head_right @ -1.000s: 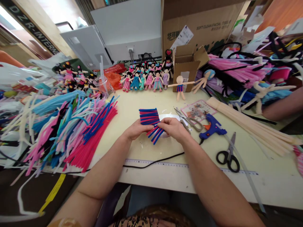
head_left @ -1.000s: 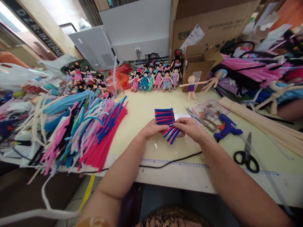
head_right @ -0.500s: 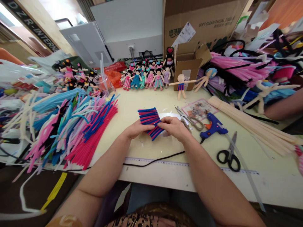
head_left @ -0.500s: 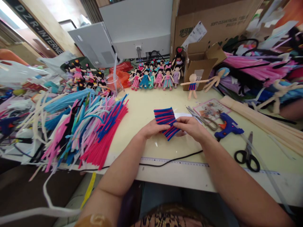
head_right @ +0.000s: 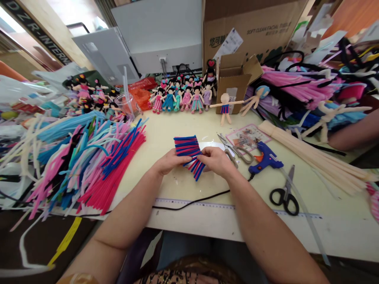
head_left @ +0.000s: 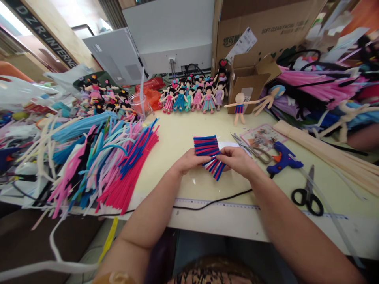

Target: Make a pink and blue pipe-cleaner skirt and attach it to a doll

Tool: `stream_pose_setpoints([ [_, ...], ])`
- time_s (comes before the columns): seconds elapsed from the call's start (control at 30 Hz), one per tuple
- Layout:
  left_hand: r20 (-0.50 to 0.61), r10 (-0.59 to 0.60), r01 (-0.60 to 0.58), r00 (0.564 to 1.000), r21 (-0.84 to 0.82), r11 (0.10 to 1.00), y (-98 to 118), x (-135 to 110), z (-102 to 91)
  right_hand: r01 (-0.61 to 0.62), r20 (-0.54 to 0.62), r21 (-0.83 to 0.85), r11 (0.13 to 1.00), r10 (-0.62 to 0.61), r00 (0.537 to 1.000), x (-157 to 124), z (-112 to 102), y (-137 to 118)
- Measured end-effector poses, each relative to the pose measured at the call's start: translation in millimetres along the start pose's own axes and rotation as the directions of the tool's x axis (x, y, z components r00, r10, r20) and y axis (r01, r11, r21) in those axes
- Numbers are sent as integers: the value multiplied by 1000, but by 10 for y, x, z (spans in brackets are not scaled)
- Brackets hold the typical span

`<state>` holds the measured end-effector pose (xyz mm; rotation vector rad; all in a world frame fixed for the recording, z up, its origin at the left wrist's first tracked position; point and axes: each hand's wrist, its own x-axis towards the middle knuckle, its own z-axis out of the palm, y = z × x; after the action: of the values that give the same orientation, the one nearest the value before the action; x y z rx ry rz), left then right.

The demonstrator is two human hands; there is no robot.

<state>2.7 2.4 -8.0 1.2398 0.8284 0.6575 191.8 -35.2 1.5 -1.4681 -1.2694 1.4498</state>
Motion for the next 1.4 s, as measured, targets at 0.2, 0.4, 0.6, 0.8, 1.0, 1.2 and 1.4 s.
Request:
stream_pose_setpoints([
  [0.2, -30, -53, 51, 998, -44, 998, 21, -3, 44, -11, 17, 65, 998, 10, 1000, -19, 15, -33],
  [0.4, 16, -10, 10, 1000, -42, 999, 10, -3, 41, -43, 43, 27, 999, 41, 998, -22, 18, -37],
  [0.6, 20, 36, -38, 999, 74, 997, -4, -5, 40, -26, 67, 56, 998, 23, 998, -27, 64, -37],
  [0.8, -6, 68, -67, 998, 142, 988, -46, 6, 60, -10, 27, 1, 1000, 10, 1000, -10, 92, -15],
  [1.0, -14, -96, 95, 995, -39, 995, 3, -17, 100, 23, -32, 57, 998, -21, 999, 11, 89, 4],
  [1.2, -31, -46, 43, 998, -89, 995, 112, -26, -59, 8, 2, 86, 996, -8, 1000, -1, 59, -11],
  [1.4, -186, -69, 54, 980, -83, 995, 175, -31, -235, -42, 34, 31, 999, 41, 999, -39, 76, -57],
])
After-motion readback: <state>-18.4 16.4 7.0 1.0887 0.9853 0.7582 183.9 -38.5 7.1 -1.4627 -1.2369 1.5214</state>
